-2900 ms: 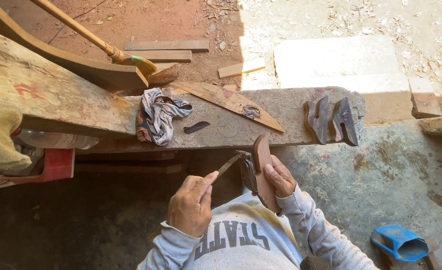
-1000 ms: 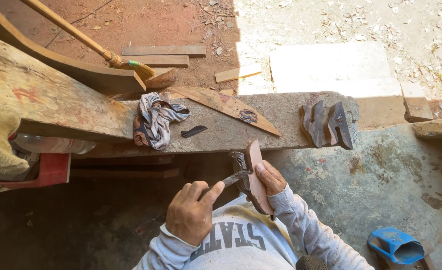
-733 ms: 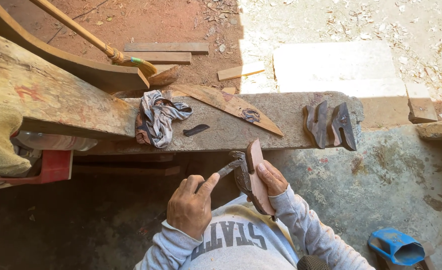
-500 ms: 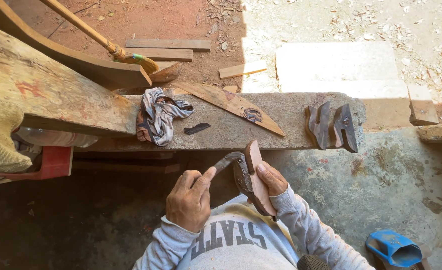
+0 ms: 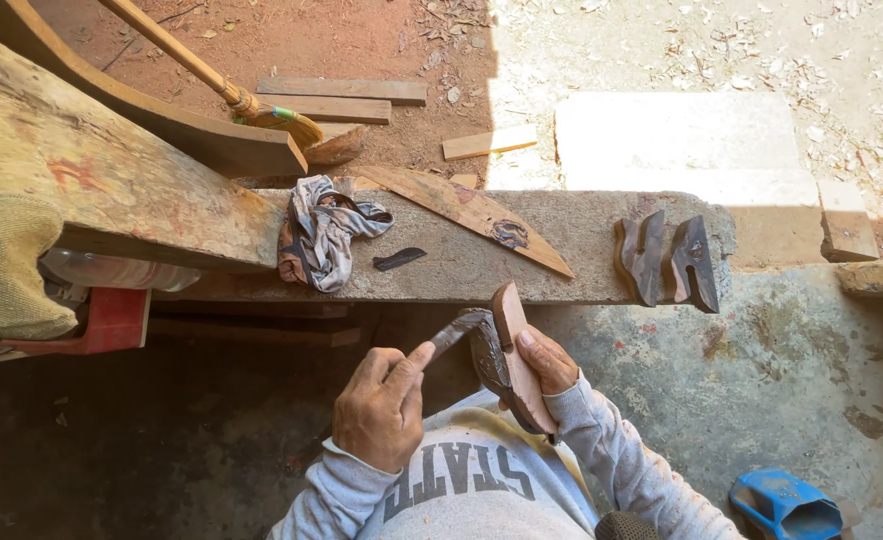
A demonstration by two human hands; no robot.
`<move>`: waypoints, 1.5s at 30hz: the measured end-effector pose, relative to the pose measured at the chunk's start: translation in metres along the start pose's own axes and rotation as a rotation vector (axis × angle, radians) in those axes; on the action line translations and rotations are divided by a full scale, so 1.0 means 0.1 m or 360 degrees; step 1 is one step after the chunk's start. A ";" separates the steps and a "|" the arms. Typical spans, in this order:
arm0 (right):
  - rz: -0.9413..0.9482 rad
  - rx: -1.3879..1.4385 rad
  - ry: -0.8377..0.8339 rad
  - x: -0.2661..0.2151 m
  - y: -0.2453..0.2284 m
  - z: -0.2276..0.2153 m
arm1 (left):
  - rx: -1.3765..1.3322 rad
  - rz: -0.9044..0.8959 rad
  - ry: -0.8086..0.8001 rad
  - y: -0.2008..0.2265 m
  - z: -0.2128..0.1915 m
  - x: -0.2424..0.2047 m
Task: Scraping and shaping wooden furniture parts with a knife.
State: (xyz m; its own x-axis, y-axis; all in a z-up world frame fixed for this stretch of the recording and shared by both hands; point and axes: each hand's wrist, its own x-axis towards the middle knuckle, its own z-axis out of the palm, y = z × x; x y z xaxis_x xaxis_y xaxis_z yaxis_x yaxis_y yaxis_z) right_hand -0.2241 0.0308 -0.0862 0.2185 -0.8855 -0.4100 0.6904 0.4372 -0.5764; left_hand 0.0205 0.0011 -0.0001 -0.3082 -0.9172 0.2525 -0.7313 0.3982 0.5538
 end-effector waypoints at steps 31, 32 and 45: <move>-0.0335 -0.1447 0.0599 0.23 -0.16 -1.45 | -0.0035 -0.0663 -0.0761 -1.00 1.78 0.64; -0.0405 -0.1591 0.0537 0.33 -0.19 -1.52 | 0.0001 -0.0733 -0.0875 -1.07 1.94 0.74; -0.0178 -0.1524 0.0228 0.94 -0.41 -2.20 | -0.0132 -0.0910 -0.0630 -1.30 2.87 0.93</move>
State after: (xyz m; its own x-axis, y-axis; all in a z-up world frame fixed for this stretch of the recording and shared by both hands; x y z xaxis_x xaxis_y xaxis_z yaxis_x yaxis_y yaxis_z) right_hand -0.3832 -0.0358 -0.2567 0.0559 -0.9299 -0.3636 -0.1647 0.3506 -0.9219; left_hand -0.0880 -0.1402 -0.2758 -0.0986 -0.9130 -0.3958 -0.8008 -0.1633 0.5762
